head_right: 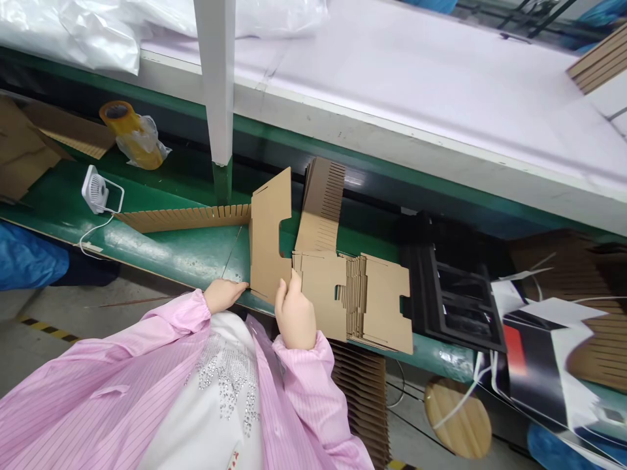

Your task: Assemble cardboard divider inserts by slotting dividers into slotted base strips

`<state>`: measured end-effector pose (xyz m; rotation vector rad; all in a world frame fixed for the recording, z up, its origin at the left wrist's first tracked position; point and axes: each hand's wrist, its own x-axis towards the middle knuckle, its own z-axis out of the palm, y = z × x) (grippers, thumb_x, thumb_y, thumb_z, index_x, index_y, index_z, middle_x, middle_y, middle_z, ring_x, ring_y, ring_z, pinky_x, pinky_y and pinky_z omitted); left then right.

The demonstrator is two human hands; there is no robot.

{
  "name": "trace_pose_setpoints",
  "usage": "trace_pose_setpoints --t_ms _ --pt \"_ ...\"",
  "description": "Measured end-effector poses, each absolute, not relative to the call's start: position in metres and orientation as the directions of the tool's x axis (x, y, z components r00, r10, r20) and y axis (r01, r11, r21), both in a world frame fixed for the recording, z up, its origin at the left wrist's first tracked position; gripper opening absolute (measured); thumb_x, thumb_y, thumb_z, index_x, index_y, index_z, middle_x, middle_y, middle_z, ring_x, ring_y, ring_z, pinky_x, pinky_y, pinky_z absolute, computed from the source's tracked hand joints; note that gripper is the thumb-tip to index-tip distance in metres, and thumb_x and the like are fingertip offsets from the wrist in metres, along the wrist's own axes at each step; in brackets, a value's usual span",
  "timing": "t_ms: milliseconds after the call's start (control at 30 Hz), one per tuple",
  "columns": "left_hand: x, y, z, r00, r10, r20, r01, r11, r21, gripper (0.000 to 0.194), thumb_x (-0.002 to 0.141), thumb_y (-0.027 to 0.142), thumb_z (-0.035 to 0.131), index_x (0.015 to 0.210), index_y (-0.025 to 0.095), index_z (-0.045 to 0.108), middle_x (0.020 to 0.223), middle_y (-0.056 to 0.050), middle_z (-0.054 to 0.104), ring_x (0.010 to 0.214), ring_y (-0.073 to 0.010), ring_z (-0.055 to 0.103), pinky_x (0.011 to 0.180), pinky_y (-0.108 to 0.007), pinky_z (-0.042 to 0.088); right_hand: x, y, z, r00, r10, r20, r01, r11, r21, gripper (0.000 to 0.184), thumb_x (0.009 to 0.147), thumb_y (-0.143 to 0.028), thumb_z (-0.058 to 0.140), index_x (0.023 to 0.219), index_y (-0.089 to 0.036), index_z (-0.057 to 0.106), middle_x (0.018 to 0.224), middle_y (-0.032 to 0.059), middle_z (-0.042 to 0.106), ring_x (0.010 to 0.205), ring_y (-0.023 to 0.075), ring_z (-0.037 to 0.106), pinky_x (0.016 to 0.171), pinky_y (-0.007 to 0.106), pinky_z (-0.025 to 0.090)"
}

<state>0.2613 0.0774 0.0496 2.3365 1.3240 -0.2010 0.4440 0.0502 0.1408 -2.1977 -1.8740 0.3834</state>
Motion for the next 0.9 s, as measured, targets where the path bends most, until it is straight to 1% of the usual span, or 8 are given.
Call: trace_pose_setpoints --t_ms 133,267,367,533,733,900 --pt "0.261 0.078 0.048 0.538 0.775 -0.332 0.837 -0.442 0.324 0.029 0.097 0.023 0.035 0.113 0.018 0.059 0.083 -0.012 0.071 0.077 -0.0272 0.069 0.066 -0.036 0.049 0.442 0.054 0.144 0.150 0.987 -0.052 0.946 -0.159 -0.281 0.047 0.096 -0.033 0.030 0.131 -0.004 0.044 0.069 0.0115 0.067 0.057 0.0216 0.061 0.049 0.025 0.024" --pt "0.260 0.078 0.047 0.549 0.774 -0.315 0.828 -0.450 0.335 0.028 0.096 0.023 0.037 0.112 0.018 0.059 0.082 -0.012 0.071 0.076 -0.0262 0.069 0.067 -0.035 0.049 0.434 0.059 0.143 0.152 0.982 -0.109 0.965 -0.171 -0.201 0.044 0.097 -0.030 0.035 0.132 -0.005 0.044 0.069 0.0110 0.067 0.057 0.0203 0.062 0.049 0.024 0.025" --pt "0.260 0.078 0.047 0.559 0.763 -0.324 0.823 -0.466 0.325 0.027 0.096 0.023 0.037 0.111 0.018 0.059 0.082 -0.011 0.071 0.076 -0.0257 0.069 0.067 -0.034 0.050 0.423 0.060 0.141 0.137 0.983 -0.125 0.976 -0.155 -0.152 0.042 0.098 -0.029 0.036 0.131 -0.006 0.044 0.067 0.0098 0.067 0.057 0.0194 0.063 0.048 0.024 0.025" --pt "0.261 0.078 0.048 0.567 0.764 -0.308 0.817 -0.472 0.332 0.025 0.095 0.022 0.039 0.110 0.016 0.059 0.081 -0.012 0.071 0.075 -0.0248 0.068 0.066 -0.033 0.050 0.401 0.064 0.133 0.147 0.976 -0.164 0.983 -0.162 -0.086 0.039 0.098 -0.027 0.036 0.132 -0.009 0.044 0.071 0.0085 0.069 0.059 0.0178 0.065 0.045 0.023 0.022" --pt "0.261 0.077 0.047 0.573 0.753 -0.322 0.815 -0.483 0.320 0.026 0.095 0.023 0.039 0.110 0.017 0.059 0.082 -0.012 0.071 0.075 -0.0270 0.069 0.064 -0.035 0.050 0.391 0.071 0.119 0.123 0.964 -0.235 0.989 -0.138 -0.048 0.040 0.099 -0.027 0.034 0.134 -0.010 0.042 0.074 0.0089 0.070 0.063 0.0185 0.067 0.044 0.024 0.021" --pt "0.261 0.076 0.046 0.573 0.753 -0.323 0.814 -0.475 0.334 0.026 0.096 0.024 0.038 0.111 0.018 0.059 0.086 -0.011 0.072 0.076 -0.0259 0.069 0.064 -0.034 0.051 0.390 0.072 0.114 0.131 0.960 -0.247 0.990 -0.141 -0.024 0.042 0.099 -0.028 0.032 0.136 -0.009 0.041 0.077 0.0099 0.071 0.065 0.0187 0.068 0.045 0.023 0.026"
